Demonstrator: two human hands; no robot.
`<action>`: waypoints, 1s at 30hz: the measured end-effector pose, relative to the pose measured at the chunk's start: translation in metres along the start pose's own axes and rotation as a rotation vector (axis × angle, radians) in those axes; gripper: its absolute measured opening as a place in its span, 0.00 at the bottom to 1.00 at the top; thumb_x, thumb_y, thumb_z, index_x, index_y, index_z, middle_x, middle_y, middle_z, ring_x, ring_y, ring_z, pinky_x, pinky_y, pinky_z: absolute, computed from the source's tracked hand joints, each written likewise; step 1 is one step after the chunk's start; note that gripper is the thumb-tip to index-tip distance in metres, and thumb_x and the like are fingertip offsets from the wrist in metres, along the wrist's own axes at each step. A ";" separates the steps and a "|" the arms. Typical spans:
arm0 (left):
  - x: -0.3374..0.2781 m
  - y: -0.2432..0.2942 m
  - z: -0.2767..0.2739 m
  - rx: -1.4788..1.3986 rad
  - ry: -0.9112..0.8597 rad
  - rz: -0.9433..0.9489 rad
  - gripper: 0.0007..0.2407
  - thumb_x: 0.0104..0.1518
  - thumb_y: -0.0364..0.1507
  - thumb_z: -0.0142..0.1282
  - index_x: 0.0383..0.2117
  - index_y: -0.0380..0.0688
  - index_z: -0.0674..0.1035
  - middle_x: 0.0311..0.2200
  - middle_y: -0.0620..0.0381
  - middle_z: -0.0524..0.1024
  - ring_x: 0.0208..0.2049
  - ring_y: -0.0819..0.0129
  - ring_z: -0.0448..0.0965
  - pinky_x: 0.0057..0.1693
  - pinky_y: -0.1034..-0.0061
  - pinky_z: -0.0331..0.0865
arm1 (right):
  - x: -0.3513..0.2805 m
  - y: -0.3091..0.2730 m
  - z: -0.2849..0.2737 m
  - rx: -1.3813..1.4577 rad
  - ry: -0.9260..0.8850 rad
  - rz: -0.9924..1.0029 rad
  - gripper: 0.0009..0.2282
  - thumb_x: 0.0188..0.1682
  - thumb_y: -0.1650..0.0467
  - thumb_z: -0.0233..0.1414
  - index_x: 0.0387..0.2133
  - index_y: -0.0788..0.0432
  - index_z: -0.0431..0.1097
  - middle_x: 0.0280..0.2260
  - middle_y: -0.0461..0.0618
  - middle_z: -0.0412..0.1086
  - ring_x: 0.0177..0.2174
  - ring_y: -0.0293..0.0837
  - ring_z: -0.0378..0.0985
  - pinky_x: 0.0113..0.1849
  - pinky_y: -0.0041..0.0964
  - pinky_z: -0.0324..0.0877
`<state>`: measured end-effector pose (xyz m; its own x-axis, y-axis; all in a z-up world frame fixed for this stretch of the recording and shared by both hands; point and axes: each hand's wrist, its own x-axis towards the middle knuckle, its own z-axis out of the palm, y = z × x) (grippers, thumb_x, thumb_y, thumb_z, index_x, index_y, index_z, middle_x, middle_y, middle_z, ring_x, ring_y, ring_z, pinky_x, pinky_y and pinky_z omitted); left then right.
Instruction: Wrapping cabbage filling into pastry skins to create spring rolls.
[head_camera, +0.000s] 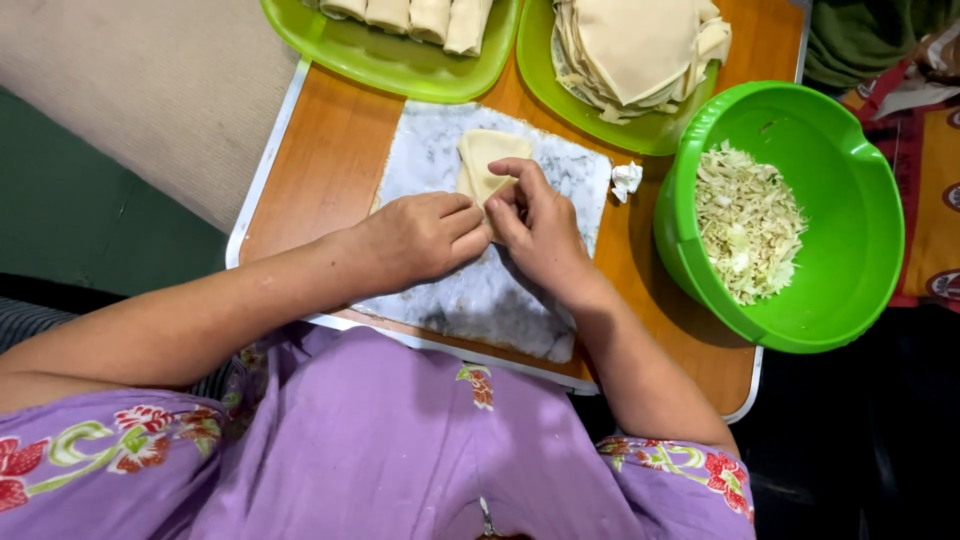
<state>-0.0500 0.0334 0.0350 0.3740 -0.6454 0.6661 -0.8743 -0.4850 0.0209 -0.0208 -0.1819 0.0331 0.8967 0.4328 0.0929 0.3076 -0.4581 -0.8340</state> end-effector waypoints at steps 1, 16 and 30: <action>0.001 0.000 -0.001 0.000 -0.001 0.002 0.09 0.47 0.26 0.58 0.33 0.37 0.75 0.30 0.54 0.73 0.35 0.62 0.78 0.40 0.71 0.75 | 0.000 -0.001 0.001 0.000 0.002 -0.001 0.15 0.54 0.76 0.53 0.53 0.60 0.64 0.27 0.49 0.74 0.27 0.36 0.75 0.32 0.31 0.71; 0.003 0.005 -0.004 0.085 -0.035 0.023 0.10 0.48 0.27 0.57 0.37 0.41 0.77 0.34 0.55 0.75 0.36 0.60 0.80 0.41 0.71 0.76 | 0.018 0.013 0.014 0.137 0.083 0.181 0.16 0.47 0.73 0.63 0.46 0.61 0.68 0.27 0.44 0.75 0.26 0.29 0.73 0.29 0.26 0.70; -0.016 -0.082 0.032 -0.345 -0.066 -0.561 0.14 0.53 0.25 0.64 0.46 0.36 0.79 0.41 0.40 0.76 0.41 0.40 0.77 0.47 0.55 0.72 | 0.018 0.020 0.018 0.175 0.109 0.182 0.12 0.49 0.75 0.58 0.46 0.62 0.69 0.26 0.41 0.73 0.25 0.27 0.72 0.29 0.23 0.69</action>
<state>0.0253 0.0643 -0.0018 0.8103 -0.3900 0.4373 -0.5859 -0.5486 0.5965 -0.0040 -0.1694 0.0084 0.9642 0.2647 -0.0169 0.0868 -0.3753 -0.9228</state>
